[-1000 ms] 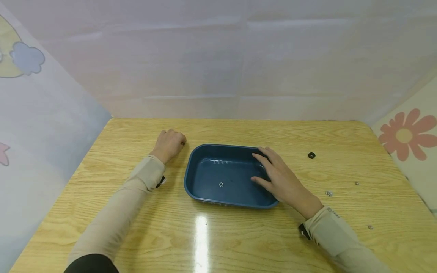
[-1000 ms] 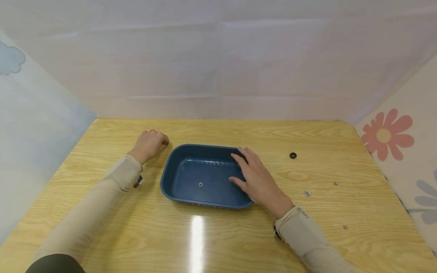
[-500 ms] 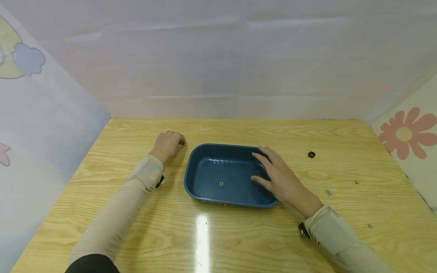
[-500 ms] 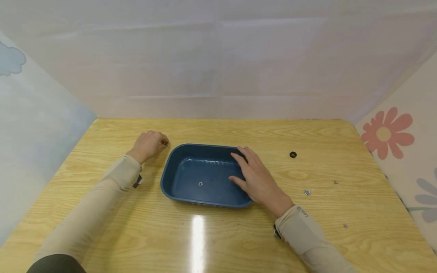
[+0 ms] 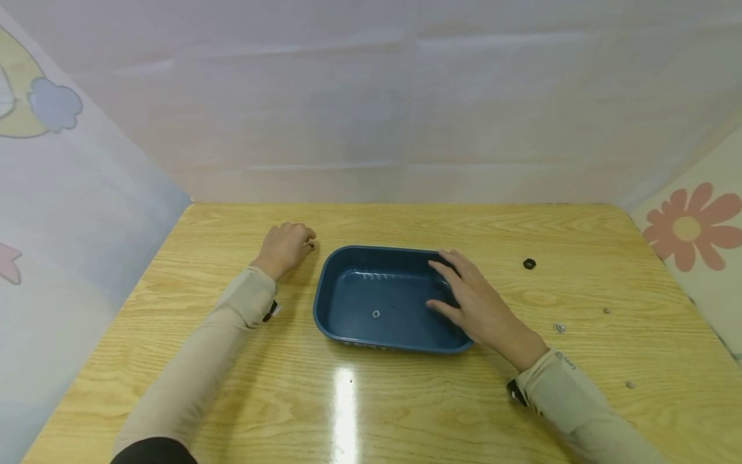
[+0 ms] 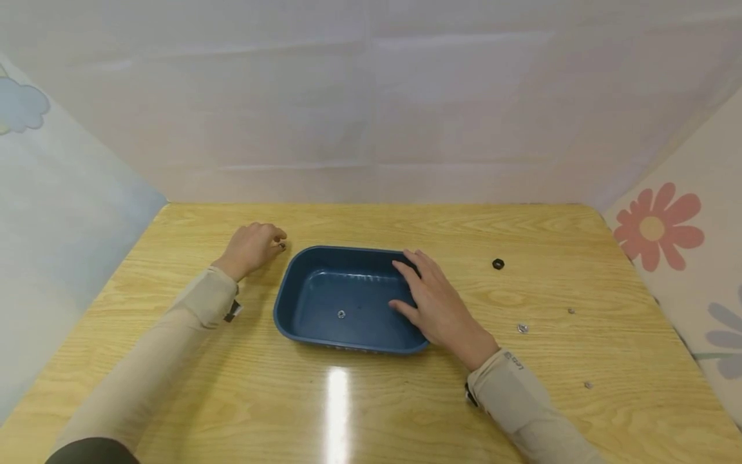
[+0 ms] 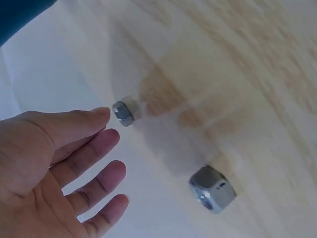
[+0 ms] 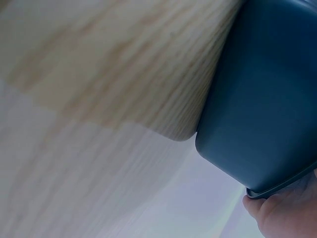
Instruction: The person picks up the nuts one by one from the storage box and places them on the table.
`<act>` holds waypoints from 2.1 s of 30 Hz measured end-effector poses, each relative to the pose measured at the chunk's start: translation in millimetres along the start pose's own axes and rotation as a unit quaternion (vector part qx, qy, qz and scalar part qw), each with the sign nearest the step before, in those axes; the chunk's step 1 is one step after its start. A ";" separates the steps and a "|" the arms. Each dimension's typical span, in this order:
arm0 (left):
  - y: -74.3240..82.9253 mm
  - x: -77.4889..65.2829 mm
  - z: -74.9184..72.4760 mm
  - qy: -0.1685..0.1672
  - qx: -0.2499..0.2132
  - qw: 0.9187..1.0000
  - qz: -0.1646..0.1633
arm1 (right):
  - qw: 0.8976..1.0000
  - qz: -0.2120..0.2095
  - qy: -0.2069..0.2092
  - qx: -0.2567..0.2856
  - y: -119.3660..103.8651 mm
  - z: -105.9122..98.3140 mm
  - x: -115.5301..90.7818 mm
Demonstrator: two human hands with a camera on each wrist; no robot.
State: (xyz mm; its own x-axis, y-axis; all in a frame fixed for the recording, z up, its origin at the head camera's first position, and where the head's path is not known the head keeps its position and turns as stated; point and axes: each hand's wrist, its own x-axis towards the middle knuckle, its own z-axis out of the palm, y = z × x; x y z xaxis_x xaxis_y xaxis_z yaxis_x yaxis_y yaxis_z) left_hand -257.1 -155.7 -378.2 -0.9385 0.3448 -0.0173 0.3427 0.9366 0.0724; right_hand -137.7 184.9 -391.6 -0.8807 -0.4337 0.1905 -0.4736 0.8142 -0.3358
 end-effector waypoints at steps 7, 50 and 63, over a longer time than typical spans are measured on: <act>5.3 -2.8 -6.6 0.019 -0.005 1.000 0.007 | 1.000 0.000 -0.002 0.004 -0.2 0.4 0.8; 64.7 -45.7 -33.2 0.114 0.032 0.988 0.099 | 1.000 -0.010 0.019 -0.003 2.0 3.3 1.8; 82.2 -55.6 -24.4 0.092 0.030 0.987 0.126 | 1.000 -0.011 0.010 -0.001 3.4 1.1 2.0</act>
State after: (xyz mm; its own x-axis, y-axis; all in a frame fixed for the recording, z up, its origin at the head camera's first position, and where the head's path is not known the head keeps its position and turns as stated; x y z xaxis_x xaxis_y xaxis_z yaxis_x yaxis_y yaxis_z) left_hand -177.7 -99.4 -346.9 -0.8124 0.5562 0.1748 0.5637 0.8260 -0.0086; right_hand -141.1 186.4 -393.3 -0.8694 -0.4444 0.2160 -0.4934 0.8052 -0.3289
